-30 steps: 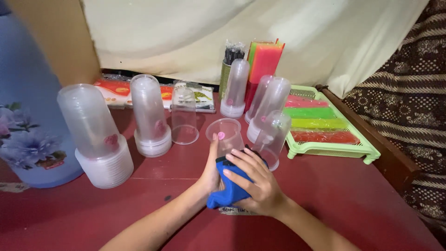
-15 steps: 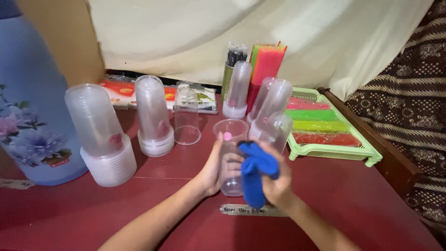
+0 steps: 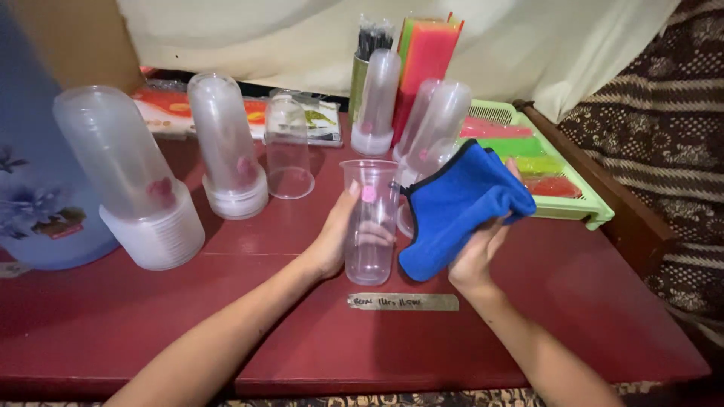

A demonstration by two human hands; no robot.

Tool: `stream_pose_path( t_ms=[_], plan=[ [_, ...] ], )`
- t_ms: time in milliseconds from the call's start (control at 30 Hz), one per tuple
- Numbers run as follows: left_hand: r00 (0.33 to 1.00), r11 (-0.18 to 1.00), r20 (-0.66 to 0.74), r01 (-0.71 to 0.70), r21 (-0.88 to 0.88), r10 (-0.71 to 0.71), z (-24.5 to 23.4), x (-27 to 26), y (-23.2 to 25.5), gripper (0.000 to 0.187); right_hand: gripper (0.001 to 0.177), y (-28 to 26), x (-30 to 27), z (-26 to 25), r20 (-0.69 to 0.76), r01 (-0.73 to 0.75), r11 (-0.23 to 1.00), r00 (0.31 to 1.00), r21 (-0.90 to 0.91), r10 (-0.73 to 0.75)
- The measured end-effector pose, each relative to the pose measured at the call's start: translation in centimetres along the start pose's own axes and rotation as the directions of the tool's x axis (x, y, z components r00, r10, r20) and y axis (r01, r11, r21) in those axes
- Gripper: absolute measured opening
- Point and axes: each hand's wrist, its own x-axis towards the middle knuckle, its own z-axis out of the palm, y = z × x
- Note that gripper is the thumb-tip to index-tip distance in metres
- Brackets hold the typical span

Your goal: Cleaning and organizing plastic cups on a table using a cloth

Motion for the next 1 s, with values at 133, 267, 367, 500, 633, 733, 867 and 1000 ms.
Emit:
stream_pose_path(
  t_ms=[133, 267, 367, 500, 633, 733, 867, 1000],
  plan=[
    [0.998, 0.992, 0.006, -0.060, 0.112, 0.060, -0.5, 0.4, -0.1, 0.082, 0.047, -0.3, 0.2, 0.6, -0.064, 0.029, 0.999, 0.997, -0.047, -0.031],
    [0.964, 0.924, 0.013, -0.259, 0.283, 0.266, 0.1, -0.6, 2.3, 0.084, 0.047, -1.7, 0.4, 1.3, -0.030, 0.011, 0.994, 0.999, -0.105, -0.014],
    [0.903, 0.806, 0.033, -0.397, 0.439, 0.428, -1.1, 0.2, 3.1, 0.077, 0.059, -0.6, 0.2, 0.4, -0.008, -0.130, 0.985, 0.991, -0.115, 0.130],
    [0.833, 0.705, 0.062, -0.503, 0.499, 0.550, -3.6, 1.7, 2.2, 0.077, 0.028, -3.6, 0.5, 2.2, 0.143, 0.067, 0.986, 0.989, -0.152, -0.045],
    [0.778, 0.646, 0.031, -0.542, 0.537, 0.628, -4.8, 2.4, 2.7, 0.079, 0.028, -2.7, 1.5, 0.8, 0.389, 0.284, 0.931, 0.904, -0.228, -0.180],
    [0.763, 0.649, -0.030, -0.528, 0.548, 0.646, -5.4, 2.6, 2.9, 0.089, 0.043, -2.2, 1.5, 0.5, 0.633, 0.453, 0.851, 0.748, -0.267, -0.200],
    [0.739, 0.665, -0.071, -0.555, 0.499, 0.670, -4.4, 2.7, 3.6, 0.099, 0.050, -0.4, -0.2, 0.6, 0.757, 0.459, 0.823, 0.651, -0.334, -0.056],
    [0.668, 0.544, 0.064, -0.654, 0.525, 0.742, -1.6, 0.0, 5.2, 0.072, 0.053, 0.3, -0.7, 0.7, 0.712, 0.427, 0.814, 0.701, -0.392, -0.025]
  ],
)
